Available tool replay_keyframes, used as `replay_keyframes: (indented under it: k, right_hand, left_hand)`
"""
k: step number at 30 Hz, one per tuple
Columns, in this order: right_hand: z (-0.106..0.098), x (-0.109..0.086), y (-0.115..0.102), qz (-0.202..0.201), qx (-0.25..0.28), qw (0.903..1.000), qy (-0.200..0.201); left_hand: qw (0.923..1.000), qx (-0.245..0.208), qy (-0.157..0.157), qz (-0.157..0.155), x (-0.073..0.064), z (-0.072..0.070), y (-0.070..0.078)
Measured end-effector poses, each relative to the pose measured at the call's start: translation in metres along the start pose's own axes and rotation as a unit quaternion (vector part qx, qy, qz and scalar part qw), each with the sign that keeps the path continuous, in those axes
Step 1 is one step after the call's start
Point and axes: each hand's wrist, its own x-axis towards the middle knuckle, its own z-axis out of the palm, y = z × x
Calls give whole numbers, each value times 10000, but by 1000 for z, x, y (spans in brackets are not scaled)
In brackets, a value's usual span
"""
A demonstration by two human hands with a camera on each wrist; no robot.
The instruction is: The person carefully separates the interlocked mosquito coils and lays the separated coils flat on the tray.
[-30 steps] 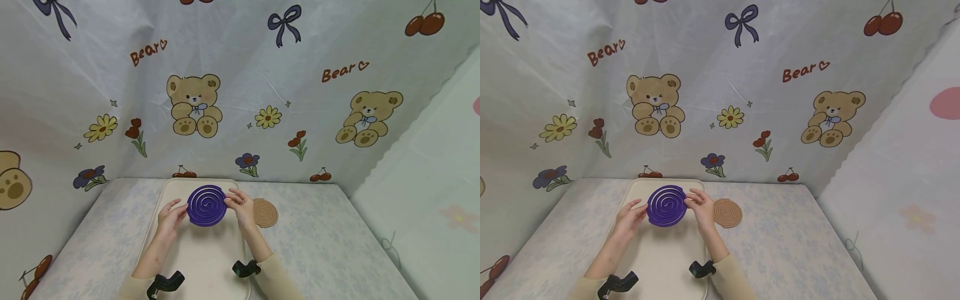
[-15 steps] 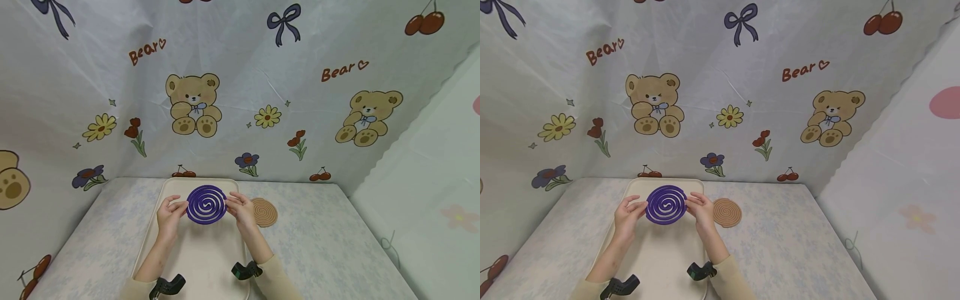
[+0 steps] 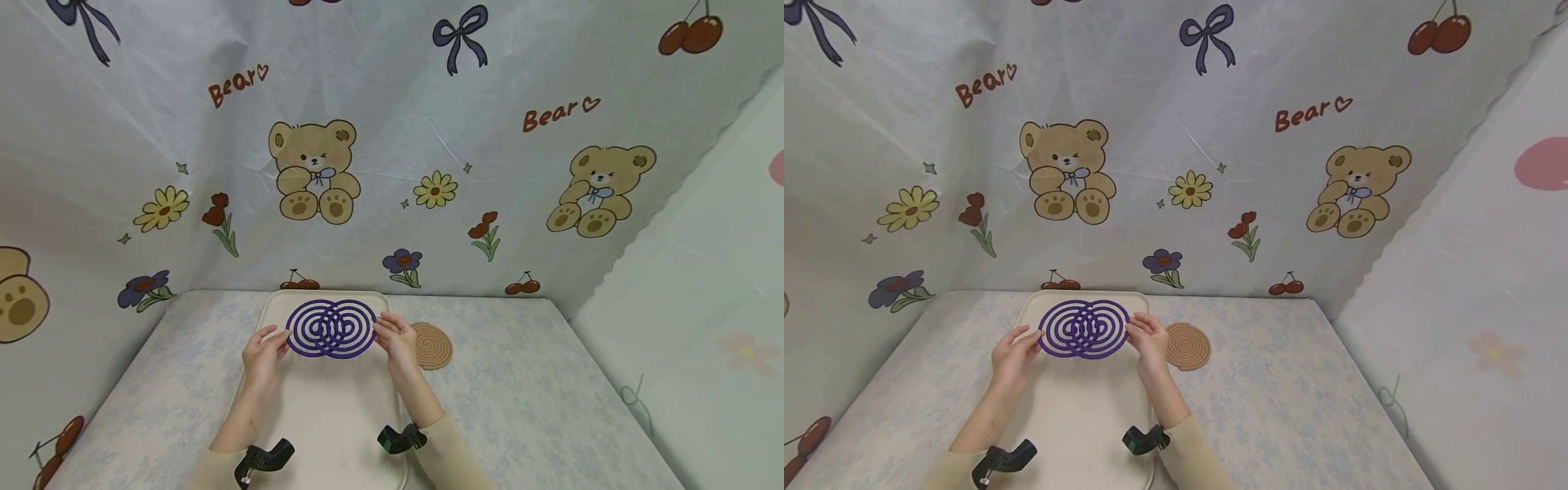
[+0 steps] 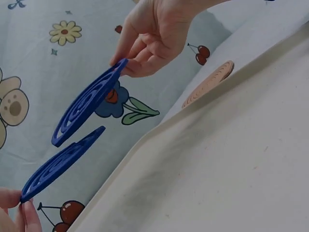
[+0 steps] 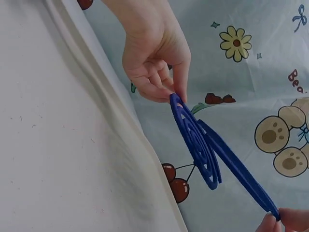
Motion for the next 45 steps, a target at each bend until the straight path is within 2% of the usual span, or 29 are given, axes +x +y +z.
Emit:
replay_keyframes:
  k: [6, 17, 22, 26, 31, 33, 35, 40, 45]
  right_hand:
    - [-3, 5, 8, 96, 26, 9999, 126]
    - [-6, 11, 20, 66, 16, 9996, 265]
    - [-7, 12, 22, 69, 42, 9994, 323]
    - [-8, 12, 22, 72, -10, 9993, 371]
    - [-12, 15, 25, 21, -51, 9991, 426]
    - [-13, 17, 27, 37, -77, 9989, 471]
    - [-15, 19, 29, 34, -121, 9986, 519]
    - [-16, 29, 34, 35, -173, 9978, 634]
    - [-16, 40, 36, 6, -312, 9975, 634]
  left_hand:
    - [9988, 64, 475, -7, 10, -10, -5]
    - [9951, 118, 972, 102, 27, -26, -22]
    - [9953, 225, 926, 188, 31, -30, -28]
    - [9932, 710, 802, 449, 32, -32, -31]
    - [9783, 1689, 859, 842, 30, -32, -33]
    - [9729, 1914, 917, 913, 29, -32, -31]
    - [9728, 1910, 908, 949, 28, -33, -29]
    - [9815, 1439, 758, 1007, 27, -33, -22]
    - [9836, 1366, 698, 945, 25, -33, -17]
